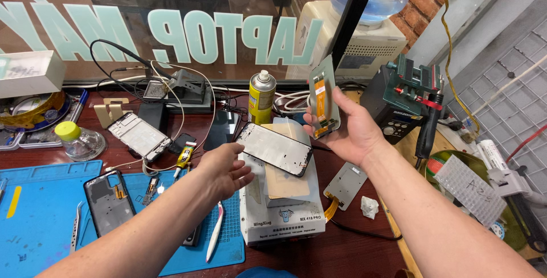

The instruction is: The person disassembles a smartphone, removes the battery and internal components, then reassembles the device by reconnecting the display and other parts. They use a prying tool and a cleaning cloth during the process.

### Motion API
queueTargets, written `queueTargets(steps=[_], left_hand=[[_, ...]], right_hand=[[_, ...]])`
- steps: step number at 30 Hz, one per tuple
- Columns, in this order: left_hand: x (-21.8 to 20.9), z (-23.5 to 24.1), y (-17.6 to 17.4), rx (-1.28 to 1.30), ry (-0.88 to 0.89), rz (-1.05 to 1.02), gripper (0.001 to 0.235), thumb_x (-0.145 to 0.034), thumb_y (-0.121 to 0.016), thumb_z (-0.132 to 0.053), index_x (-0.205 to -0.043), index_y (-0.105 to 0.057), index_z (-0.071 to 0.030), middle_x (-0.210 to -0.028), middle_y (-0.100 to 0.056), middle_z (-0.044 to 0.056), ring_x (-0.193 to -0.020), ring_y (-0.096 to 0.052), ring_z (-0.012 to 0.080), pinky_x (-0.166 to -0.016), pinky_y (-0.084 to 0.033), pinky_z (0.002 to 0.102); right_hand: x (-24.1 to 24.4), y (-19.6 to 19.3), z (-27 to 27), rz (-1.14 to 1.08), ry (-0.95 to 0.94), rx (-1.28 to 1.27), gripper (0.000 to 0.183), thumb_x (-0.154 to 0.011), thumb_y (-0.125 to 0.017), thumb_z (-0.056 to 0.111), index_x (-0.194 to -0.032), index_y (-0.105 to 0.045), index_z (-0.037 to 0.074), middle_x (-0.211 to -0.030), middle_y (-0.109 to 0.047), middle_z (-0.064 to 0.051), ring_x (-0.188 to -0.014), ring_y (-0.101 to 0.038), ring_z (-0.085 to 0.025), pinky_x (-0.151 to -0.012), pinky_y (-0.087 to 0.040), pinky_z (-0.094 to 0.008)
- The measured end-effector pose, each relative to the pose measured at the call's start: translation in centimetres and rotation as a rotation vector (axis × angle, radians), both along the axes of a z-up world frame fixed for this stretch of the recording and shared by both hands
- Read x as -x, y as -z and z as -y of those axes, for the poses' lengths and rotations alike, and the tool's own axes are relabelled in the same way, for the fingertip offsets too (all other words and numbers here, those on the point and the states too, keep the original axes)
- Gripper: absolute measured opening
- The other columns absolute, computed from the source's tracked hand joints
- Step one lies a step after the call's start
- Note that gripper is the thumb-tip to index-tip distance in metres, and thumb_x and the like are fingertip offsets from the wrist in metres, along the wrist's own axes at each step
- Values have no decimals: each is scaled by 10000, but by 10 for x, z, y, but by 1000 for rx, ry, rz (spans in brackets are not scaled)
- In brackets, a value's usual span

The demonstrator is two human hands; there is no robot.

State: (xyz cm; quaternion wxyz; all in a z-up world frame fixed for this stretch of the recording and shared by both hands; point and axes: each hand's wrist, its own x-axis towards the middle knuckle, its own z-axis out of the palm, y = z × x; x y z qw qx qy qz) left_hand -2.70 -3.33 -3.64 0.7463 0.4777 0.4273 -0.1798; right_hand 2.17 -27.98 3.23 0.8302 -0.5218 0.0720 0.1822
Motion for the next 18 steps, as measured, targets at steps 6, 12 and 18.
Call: queueTargets(steps=[6,12,18], left_hand=[[-14,14,19,133,55,-30,242,-990,-662,-272,-1049,-628,-40,-969,-587,51,-956,-618,202,-909,-596,346],[-26,17,39,187,52,-3,134,-928,-726,-150,-998,-632,-86,-803,-585,5,-830,-628,184,-793,-585,321],[-27,19,37,115,56,48,133,-913,-738,-151,-981,-639,-93,-814,-580,-3,-821,-624,184,-786,-582,332]], right_hand=[[-7,25,-9,-29,-1,-22,411,-981,-593,411,-1229,-632,85,-1070,-671,-132,-985,-674,-275,-893,-569,-466],[-14,42,-6,33,-72,0,363,-990,-611,385,-1190,-643,84,-1044,-670,-118,-940,-673,-244,-862,-553,-423],[-15,46,-2,13,-65,24,352,-975,-608,395,-1165,-645,101,-1050,-682,-112,-936,-684,-228,-859,-558,-418]])
